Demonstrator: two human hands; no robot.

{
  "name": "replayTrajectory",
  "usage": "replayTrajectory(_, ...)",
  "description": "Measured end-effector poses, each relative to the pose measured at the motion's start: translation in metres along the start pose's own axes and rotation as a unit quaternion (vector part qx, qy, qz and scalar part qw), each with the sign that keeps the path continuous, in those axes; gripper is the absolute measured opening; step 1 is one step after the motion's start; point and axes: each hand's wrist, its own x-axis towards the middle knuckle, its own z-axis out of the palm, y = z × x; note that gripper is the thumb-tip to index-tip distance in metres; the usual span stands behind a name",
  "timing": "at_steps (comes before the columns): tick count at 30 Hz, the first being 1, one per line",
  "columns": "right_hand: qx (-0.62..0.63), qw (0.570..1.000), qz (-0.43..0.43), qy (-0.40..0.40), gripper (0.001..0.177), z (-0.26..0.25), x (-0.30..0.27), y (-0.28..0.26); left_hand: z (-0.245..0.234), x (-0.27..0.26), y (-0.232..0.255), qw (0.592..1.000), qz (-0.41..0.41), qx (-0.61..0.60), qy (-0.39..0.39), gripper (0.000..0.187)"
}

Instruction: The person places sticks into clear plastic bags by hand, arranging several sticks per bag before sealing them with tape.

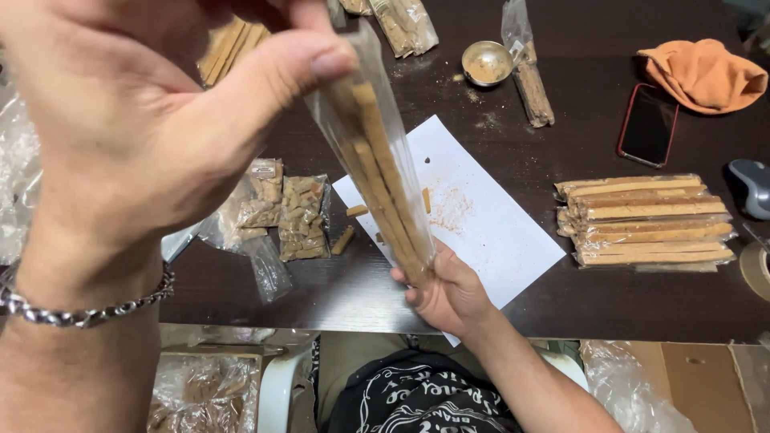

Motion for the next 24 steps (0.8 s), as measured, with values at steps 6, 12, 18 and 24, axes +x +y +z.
replayTrajectory(6, -0.006, 1.000, -0.027, 0.001, 0.054, -0.015, -0.002, -0.003, 0.022, 0.006, 0.003, 1.000, -0.008, -0.022, -0.001, 0.041)
replayTrajectory(12, -0.030, 0.997, -0.031, 0.063, 0.052, -0.010, -0.003, -0.007, 0.028, 0.000, -0.009, 0.995, -0.061, -0.079, 0.023, 0.026)
replayTrajectory(18, -0.047, 0.993, -0.014, 0.104, 0.052, -0.008, -0.002, -0.006, 0.021, -0.004, -0.004, 0.999, 0.041, -0.017, -0.003, 0.021)
replayTrajectory(24, -0.011, 0.998, 0.000, 0.063, 0.050, 0.001, 0.001, -0.004, 0.026, -0.002, -0.001, 1.000, 0.022, -0.010, -0.013, 0.020)
